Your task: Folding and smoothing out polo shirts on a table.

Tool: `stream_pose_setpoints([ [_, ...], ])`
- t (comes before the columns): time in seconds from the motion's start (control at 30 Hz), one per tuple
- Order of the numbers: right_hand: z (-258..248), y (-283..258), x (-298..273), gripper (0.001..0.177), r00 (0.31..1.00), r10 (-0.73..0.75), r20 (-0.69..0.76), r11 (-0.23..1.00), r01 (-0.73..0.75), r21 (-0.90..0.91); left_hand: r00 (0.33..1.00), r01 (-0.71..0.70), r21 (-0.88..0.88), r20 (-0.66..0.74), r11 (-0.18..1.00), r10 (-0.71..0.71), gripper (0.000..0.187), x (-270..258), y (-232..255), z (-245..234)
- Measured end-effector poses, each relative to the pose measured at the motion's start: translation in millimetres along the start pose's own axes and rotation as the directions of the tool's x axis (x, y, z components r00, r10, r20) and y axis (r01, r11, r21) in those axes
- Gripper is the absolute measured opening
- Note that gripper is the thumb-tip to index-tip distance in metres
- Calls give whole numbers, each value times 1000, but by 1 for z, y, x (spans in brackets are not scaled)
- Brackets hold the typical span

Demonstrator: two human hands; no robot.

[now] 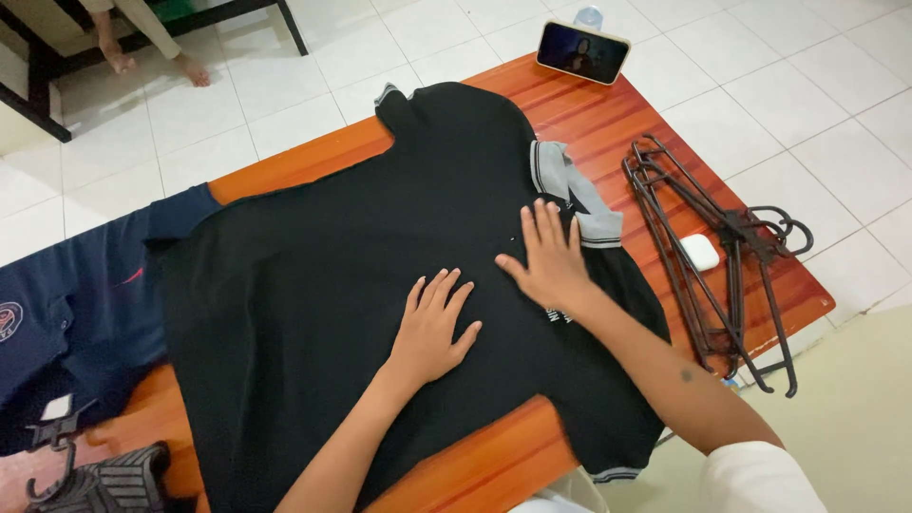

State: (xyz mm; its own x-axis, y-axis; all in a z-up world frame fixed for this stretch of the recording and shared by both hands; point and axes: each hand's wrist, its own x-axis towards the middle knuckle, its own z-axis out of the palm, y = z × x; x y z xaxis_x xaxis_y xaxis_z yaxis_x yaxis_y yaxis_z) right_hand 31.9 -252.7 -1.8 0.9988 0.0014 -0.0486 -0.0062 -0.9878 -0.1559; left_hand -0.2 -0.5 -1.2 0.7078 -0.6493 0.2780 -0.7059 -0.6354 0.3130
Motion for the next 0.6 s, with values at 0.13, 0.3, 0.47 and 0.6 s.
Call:
stream_pose_setpoints([
  [0.13, -3, -36, -21, 97, 980, -177, 92, 984, 178, 8, 999, -11, -5, -30, 1000, 11, 61, 0, -1, 0],
  [0.3, -3, -38, -28, 91, 956, -274, 102, 961, 268, 70, 1000, 24, -22, 9, 999, -24, 61, -1, -2, 3],
  [0.47, 20, -7, -4, 90, 976, -197, -92, 978, 202, 48, 997, 75, -5, 26, 997, -74, 69, -4, -5, 2],
  [0.6, 7, -23, -6, 86, 986, -149, -75, 988, 146, -43, 986, 149, 129, 53, 980, -157, 75, -29, -11, 0],
])
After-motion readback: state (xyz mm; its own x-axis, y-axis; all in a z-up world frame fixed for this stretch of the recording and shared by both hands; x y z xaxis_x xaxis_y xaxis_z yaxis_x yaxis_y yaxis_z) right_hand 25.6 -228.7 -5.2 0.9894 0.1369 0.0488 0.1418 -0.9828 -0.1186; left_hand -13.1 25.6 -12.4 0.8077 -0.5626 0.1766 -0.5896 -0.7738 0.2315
